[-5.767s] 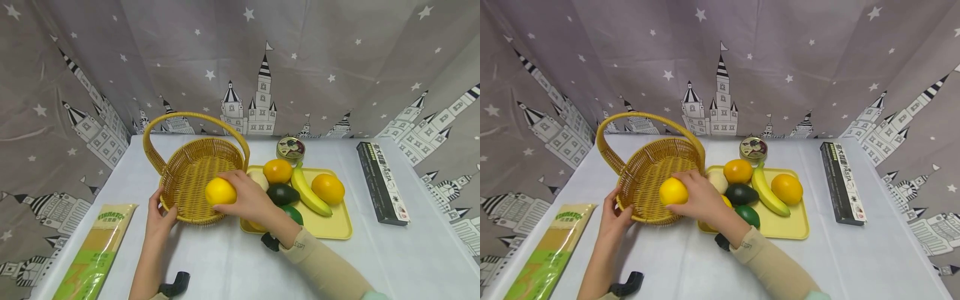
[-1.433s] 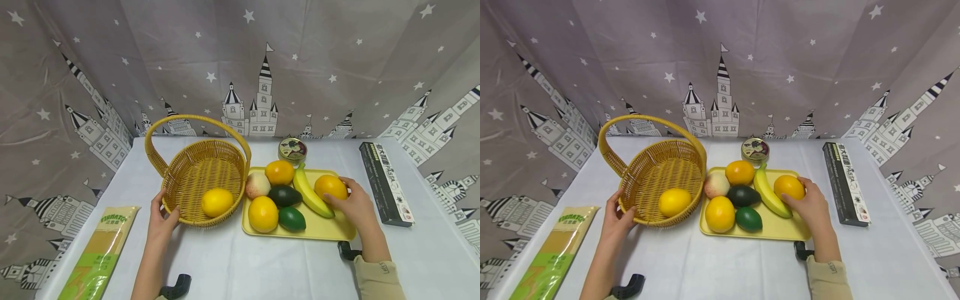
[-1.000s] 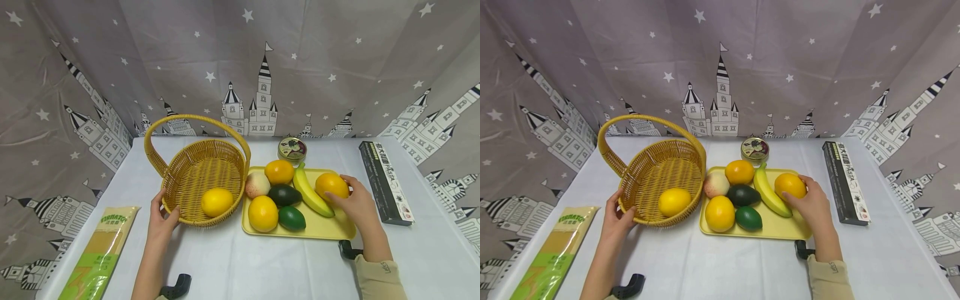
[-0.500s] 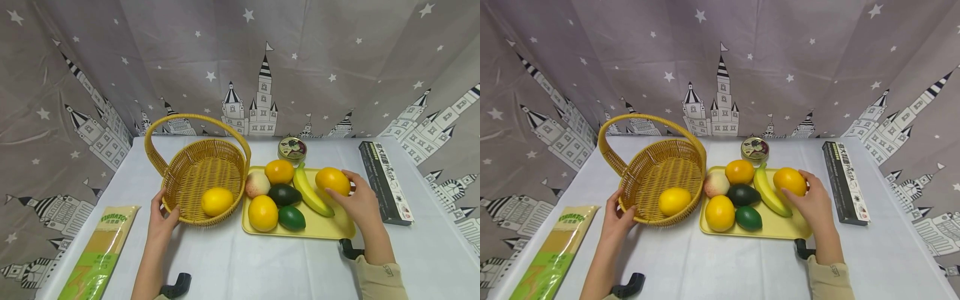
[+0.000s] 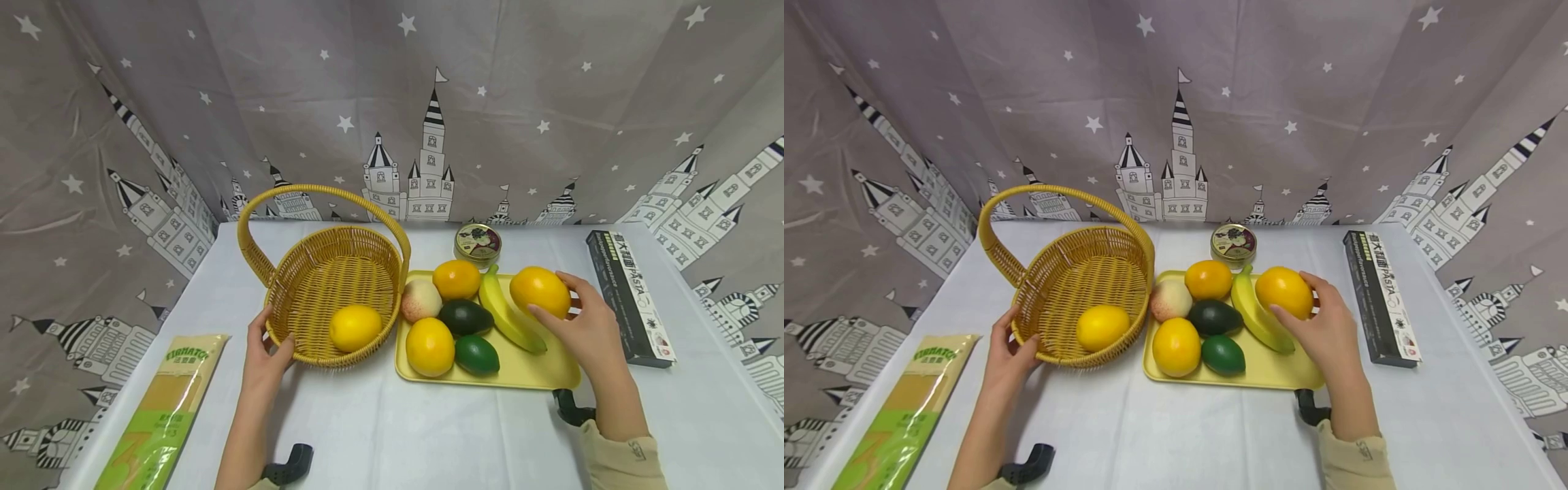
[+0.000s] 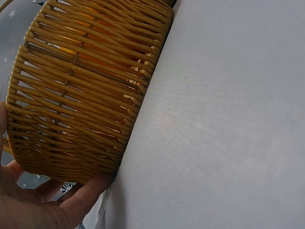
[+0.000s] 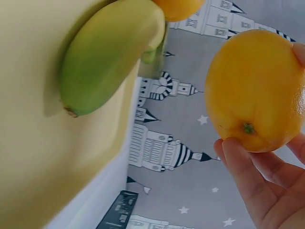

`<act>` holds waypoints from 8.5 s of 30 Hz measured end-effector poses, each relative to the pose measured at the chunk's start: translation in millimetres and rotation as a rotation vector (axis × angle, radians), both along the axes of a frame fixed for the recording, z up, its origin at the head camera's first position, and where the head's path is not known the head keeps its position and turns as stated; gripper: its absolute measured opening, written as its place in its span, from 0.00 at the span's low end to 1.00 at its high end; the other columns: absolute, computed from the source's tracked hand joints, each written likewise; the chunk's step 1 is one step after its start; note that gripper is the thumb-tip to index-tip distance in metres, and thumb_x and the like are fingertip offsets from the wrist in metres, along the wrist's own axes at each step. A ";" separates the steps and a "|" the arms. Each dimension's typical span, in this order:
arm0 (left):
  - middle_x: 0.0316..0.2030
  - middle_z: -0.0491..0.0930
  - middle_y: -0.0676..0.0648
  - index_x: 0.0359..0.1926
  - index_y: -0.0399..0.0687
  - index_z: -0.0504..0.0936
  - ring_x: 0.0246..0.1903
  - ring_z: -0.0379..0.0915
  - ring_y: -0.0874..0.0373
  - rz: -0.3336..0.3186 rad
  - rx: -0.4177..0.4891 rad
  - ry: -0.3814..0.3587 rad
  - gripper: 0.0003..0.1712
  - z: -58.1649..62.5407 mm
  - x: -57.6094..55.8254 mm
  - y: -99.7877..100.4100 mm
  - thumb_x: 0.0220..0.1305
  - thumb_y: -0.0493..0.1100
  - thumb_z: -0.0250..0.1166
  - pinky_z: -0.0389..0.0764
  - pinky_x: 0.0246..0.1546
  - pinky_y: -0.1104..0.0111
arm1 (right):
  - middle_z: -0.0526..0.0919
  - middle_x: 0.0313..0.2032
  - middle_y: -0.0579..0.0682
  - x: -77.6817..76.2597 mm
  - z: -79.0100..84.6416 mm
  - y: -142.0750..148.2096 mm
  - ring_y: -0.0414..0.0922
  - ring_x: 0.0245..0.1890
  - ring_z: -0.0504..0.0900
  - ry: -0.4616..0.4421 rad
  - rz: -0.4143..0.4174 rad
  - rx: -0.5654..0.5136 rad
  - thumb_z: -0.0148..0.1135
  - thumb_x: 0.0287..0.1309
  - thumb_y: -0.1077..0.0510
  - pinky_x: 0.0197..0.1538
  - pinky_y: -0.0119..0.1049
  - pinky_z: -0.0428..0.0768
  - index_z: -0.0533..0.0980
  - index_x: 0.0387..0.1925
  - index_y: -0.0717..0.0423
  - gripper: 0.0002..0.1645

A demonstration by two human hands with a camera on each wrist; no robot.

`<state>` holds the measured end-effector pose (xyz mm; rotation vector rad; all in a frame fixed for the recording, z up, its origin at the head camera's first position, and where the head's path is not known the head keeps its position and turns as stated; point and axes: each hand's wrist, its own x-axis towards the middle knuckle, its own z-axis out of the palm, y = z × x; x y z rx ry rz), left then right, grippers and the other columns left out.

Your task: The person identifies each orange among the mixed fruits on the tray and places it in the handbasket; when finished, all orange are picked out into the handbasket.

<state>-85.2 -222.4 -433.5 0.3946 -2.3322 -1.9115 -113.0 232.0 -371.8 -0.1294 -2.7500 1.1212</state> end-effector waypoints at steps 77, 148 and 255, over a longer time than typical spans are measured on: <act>0.72 0.47 0.41 0.75 0.59 0.47 0.68 0.52 0.42 0.020 -0.052 -0.021 0.42 -1.6 -1.9 -2.7 0.66 0.37 0.55 0.75 0.40 0.82 | 0.76 0.50 0.46 -57.2 -19.8 -309.7 0.41 0.43 0.76 0.074 0.722 0.311 0.69 0.47 0.35 0.41 0.34 0.78 0.71 0.62 0.45 0.42; 0.73 0.45 0.42 0.76 0.62 0.47 0.68 0.51 0.41 0.031 -0.049 -0.006 0.42 -3.8 -0.4 -1.5 0.67 0.38 0.55 0.76 0.39 0.81 | 0.76 0.52 0.50 -4.3 -19.7 -145.5 0.51 0.45 0.73 0.015 0.527 0.375 0.68 0.49 0.38 0.47 0.43 0.75 0.76 0.55 0.50 0.34; 0.73 0.47 0.43 0.76 0.63 0.45 0.68 0.52 0.43 0.044 -0.081 -0.045 0.41 -0.7 -2.2 1.5 0.68 0.40 0.54 0.73 0.37 0.86 | 0.69 0.63 0.49 -20.2 21.8 -164.2 0.45 0.61 0.68 0.321 0.415 -0.191 0.68 0.55 0.56 0.55 0.44 0.77 0.70 0.63 0.53 0.33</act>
